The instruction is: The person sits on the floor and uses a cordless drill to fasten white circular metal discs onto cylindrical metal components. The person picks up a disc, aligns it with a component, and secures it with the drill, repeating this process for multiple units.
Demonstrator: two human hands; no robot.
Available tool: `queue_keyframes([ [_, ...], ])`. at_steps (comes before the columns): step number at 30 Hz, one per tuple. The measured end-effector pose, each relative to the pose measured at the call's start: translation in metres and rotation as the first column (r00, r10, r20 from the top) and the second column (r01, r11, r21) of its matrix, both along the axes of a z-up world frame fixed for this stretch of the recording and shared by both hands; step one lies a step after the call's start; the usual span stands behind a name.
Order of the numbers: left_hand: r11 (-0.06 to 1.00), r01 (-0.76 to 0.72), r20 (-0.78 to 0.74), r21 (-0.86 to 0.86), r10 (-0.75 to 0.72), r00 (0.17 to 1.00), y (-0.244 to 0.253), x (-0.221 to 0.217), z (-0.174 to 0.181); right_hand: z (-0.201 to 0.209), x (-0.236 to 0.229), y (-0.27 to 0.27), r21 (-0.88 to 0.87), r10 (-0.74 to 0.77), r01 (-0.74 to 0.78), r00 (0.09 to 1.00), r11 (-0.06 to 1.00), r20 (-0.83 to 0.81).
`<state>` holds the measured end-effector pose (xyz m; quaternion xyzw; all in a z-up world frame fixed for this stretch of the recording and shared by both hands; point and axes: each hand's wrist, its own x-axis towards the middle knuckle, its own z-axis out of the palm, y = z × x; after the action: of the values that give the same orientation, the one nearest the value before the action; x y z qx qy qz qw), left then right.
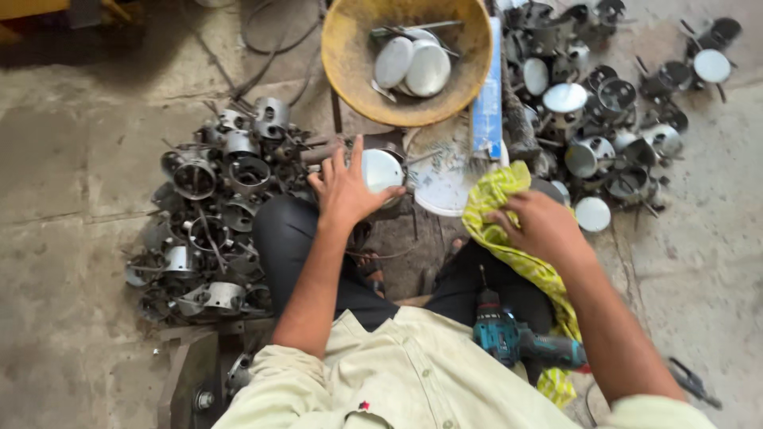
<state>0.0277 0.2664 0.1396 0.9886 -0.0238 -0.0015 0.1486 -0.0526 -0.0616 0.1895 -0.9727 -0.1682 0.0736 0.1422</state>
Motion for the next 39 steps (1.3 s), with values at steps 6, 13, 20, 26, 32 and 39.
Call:
queue_keyframes([
  [6, 0.997, 0.04, -0.167, -0.068, -0.051, 0.985, -0.006, -0.002, -0.004, -0.079, 0.082, 0.014, 0.172, 0.141, -0.139, 0.99, 0.975, 0.0],
  [13, 0.899, 0.4, -0.101, -0.178, -0.421, 0.901, 0.009, 0.02, -0.009, -0.196, 0.134, 0.031, -0.088, 0.096, -0.09, 0.993, 0.992, 0.073],
  [20, 0.85, 0.47, -0.292, -0.24, -0.524, 0.8, 0.003, 0.035, -0.011, -0.178, 0.129, 0.033, -0.037, 0.092, -0.085, 0.964, 0.996, 0.249],
  [26, 0.876, 0.421, -0.013, -0.236, -0.436, 0.9, 0.013, 0.018, -0.006, -0.092, 0.074, 0.005, 0.541, -0.147, 0.098, 0.988, 0.836, 0.048],
  [32, 0.942, 0.176, -0.011, -0.286, -0.187, 0.982, 0.017, -0.021, -0.022, -0.046, -0.056, -0.013, 0.376, -0.134, 0.304, 0.9, 0.875, -0.415],
  [39, 0.89, 0.274, -0.017, -0.364, -0.3, 0.954, 0.023, -0.022, -0.038, -0.072, -0.105, 0.011, 0.293, -0.368, 0.477, 0.858, 0.829, -0.358],
])
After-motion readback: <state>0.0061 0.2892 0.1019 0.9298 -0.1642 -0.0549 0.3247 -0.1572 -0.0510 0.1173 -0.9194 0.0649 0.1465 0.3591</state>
